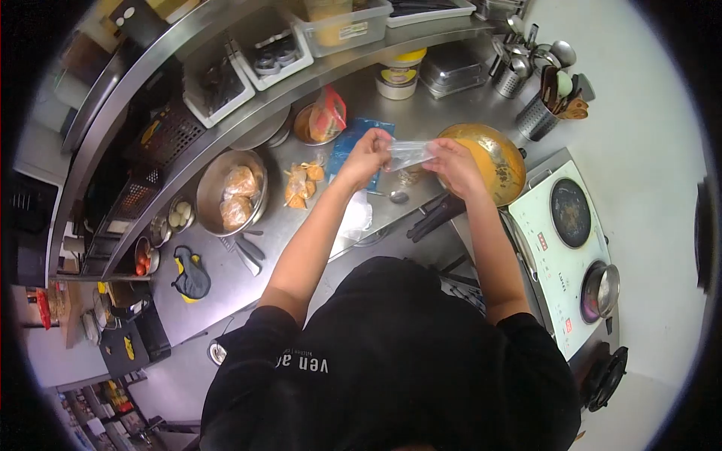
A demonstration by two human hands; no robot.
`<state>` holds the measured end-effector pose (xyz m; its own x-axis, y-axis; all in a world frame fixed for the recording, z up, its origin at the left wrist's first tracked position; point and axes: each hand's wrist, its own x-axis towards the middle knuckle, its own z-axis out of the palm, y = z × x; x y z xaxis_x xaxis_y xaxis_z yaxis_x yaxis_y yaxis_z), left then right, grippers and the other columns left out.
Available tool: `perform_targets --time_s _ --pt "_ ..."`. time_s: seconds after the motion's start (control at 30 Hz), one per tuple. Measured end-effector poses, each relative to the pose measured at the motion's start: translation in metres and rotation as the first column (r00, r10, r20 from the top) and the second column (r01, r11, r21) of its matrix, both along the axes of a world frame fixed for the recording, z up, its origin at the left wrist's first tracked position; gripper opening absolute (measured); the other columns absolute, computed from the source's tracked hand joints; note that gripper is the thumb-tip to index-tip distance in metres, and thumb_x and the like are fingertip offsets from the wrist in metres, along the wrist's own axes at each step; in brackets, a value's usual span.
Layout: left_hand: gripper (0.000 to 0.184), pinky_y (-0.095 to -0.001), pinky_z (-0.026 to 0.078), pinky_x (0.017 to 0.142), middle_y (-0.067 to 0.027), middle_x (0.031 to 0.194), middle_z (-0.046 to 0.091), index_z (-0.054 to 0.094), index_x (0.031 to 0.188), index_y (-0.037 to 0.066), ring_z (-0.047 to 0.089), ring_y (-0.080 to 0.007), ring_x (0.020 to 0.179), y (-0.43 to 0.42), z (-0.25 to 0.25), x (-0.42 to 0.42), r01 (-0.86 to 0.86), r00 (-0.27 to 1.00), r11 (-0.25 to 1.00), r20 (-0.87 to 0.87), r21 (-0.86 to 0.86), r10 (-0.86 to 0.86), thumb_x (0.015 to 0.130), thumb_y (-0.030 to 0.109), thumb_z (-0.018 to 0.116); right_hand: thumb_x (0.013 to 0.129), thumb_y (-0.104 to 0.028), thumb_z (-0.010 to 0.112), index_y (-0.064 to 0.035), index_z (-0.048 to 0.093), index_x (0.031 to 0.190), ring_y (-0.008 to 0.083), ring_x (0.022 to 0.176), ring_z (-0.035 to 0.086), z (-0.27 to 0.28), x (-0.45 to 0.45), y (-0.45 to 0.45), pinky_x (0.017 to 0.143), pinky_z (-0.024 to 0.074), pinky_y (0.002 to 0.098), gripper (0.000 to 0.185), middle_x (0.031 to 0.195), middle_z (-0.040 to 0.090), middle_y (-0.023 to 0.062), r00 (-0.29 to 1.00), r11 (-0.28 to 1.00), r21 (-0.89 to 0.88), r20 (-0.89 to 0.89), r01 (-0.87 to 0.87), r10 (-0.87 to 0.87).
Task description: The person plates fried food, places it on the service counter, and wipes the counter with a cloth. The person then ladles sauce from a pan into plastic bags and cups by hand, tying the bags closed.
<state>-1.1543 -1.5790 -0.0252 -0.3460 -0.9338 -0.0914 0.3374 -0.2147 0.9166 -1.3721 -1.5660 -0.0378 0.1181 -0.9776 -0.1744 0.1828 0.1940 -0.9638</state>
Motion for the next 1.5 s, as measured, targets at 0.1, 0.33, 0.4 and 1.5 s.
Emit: perform_targets --time_s 0.1,0.33,0.4,1.5 --pt "0.024 -0.0277 0.043 0.047 -0.0019 0.078 0.055 0.050 0.102 0.006 0.051 -0.0112 0.056 -0.012 -0.014 -0.023 -0.148 0.898 0.980 0.397 -0.131 0.189 0.079 0.003 0.058 0.088 -0.016 0.059 -0.0020 0.057 0.101 0.0178 0.084 0.061 0.006 -0.011 0.001 0.078 0.0526 0.0347 0.019 0.092 0.062 0.0083 0.939 0.992 0.128 0.341 0.007 -0.051" --pt "0.022 -0.0302 0.047 0.054 -0.0080 0.073 0.062 0.062 0.092 -0.001 0.058 -0.0154 0.061 -0.026 -0.017 -0.036 -0.126 0.731 0.963 0.634 -0.239 0.252 0.081 0.016 0.057 0.091 -0.026 0.056 0.0015 0.059 0.106 0.0163 0.082 0.060 -0.002 -0.018 0.003 0.073 0.0511 0.0306 0.032 0.094 0.062 0.0067 0.992 0.994 0.108 -0.124 -0.008 0.021" --pt "0.021 -0.0288 0.046 0.057 -0.0072 0.073 0.063 0.064 0.084 0.000 0.058 -0.0160 0.061 -0.028 -0.027 -0.033 -0.165 0.805 0.984 0.567 -0.072 0.176 0.083 0.018 0.054 0.091 -0.028 0.055 0.0018 0.062 0.104 0.0150 0.079 0.060 -0.007 -0.010 0.007 0.071 0.0505 0.0289 0.033 0.090 0.063 0.0059 0.942 0.993 0.106 -0.325 -0.051 0.083" --pt "0.018 -0.0303 0.049 0.054 -0.0023 0.077 0.058 0.058 0.102 0.007 0.053 -0.0122 0.060 -0.056 -0.089 -0.035 -0.155 0.901 0.987 0.416 0.040 0.125 0.083 0.006 0.057 0.080 -0.015 0.064 -0.0081 0.057 0.091 0.0329 0.070 0.063 -0.077 0.000 -0.040 0.066 0.0480 0.0409 0.015 0.075 0.065 0.0156 0.624 0.880 -0.434 -0.638 0.194 -0.452"
